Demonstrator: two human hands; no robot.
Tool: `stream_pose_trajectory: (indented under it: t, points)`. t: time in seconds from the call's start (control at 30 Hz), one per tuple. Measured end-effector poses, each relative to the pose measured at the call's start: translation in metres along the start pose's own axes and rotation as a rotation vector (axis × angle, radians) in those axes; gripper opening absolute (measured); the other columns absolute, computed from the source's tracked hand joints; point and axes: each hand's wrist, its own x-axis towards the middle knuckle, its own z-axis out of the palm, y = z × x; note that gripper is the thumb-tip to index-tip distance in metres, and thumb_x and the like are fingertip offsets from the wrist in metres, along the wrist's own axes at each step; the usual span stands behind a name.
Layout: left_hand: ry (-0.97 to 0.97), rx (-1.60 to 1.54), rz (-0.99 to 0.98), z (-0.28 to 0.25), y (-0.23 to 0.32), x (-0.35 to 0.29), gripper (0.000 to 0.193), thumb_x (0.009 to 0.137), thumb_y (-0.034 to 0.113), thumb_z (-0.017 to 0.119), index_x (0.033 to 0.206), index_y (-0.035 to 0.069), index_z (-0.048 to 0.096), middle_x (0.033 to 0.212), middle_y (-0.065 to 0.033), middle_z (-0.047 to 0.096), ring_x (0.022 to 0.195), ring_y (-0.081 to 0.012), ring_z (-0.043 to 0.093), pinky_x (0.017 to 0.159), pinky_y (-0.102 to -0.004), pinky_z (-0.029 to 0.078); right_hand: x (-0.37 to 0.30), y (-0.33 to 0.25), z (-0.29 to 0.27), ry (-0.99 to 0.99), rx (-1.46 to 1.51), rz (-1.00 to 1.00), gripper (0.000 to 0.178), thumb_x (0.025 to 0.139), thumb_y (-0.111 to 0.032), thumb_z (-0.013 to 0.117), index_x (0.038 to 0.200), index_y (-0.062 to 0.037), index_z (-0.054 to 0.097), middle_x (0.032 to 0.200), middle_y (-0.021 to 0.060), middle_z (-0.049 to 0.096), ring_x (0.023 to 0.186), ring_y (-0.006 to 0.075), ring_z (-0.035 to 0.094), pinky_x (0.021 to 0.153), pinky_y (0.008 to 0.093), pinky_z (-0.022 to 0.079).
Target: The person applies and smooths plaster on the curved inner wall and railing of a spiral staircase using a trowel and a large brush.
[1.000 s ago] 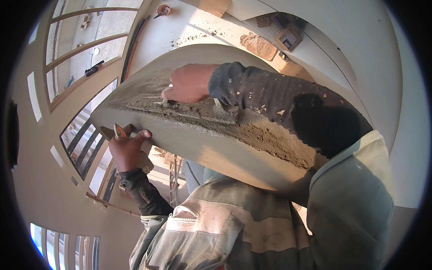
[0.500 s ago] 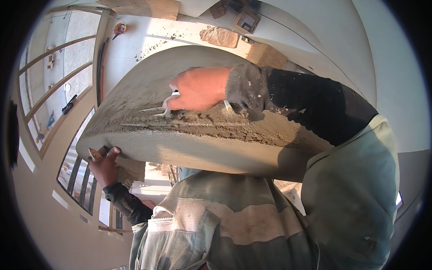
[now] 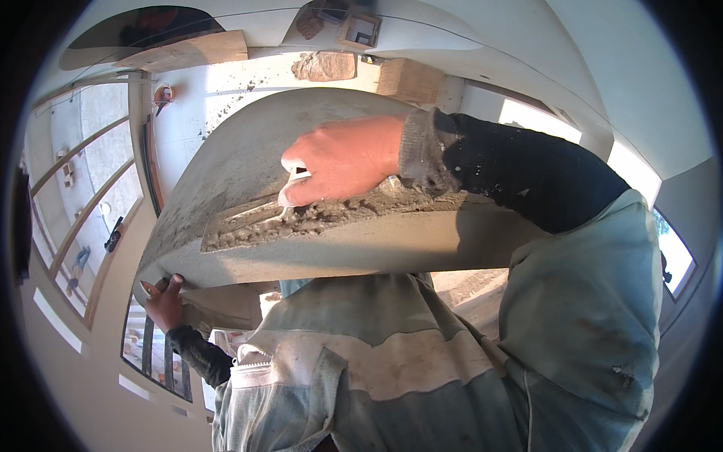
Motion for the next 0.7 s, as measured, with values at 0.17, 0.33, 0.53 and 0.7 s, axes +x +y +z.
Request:
stream_pose_trajectory:
  t: [0.17,0.33,0.53,0.7]
  points:
    - [-0.023,0.088,-0.03,-0.003,0.007,0.007,0.047,0.065,0.026,0.09,0.089,-0.009,0.07,0.064,-0.0021,0.059,0.053,-0.0106,0.05,0.049,-0.028,0.043,-0.054,0.11,0.0,0.035,-0.132,0.342,0.067,0.092,-0.054,0.05,0.125,0.005,0.055,0.113,0.0263,0.061,0.108,0.0371,0.06,0.09,0.0447,0.048]
    - [-0.012,0.165,0.051,-0.01,0.018,0.006,0.037,0.066,0.025,0.088,0.071,-0.004,0.065,0.056,-0.0045,0.056,0.046,-0.0132,0.048,0.044,-0.0313,0.041,-0.17,0.112,-0.029,0.685,-0.602,0.595,0.053,0.092,-0.047,0.057,0.112,0.0021,0.059,0.092,0.0227,0.064,0.091,0.0352,0.06,0.079,0.0453,0.046]
    - [-0.072,0.162,0.068,0.005,-0.014,0.031,0.044,0.071,0.035,0.083,0.072,-0.007,0.067,0.052,-0.0063,0.055,0.043,-0.0149,0.051,0.039,-0.032,0.043,-0.339,0.052,0.011,1.792,-0.502,0.49,0.04,0.094,-0.039,0.062,0.098,-0.0001,0.056,0.068,0.0071,0.056,0.063,0.0109,0.047,0.059,0.0296,0.044]
    - [-0.187,0.676,0.222,0.001,-0.031,0.074,0.063,0.084,0.055,0.065,0.112,-0.001,0.061,0.064,-0.0097,0.066,0.054,-0.0237,0.064,0.058,-0.037,0.055,-0.416,0.062,0.13,2.459,-0.63,0.434,0.036,0.094,-0.035,0.061,0.094,0.0003,0.056,0.067,0.0024,0.053,0.061,0.0088,0.047,0.057,0.0262,0.042]
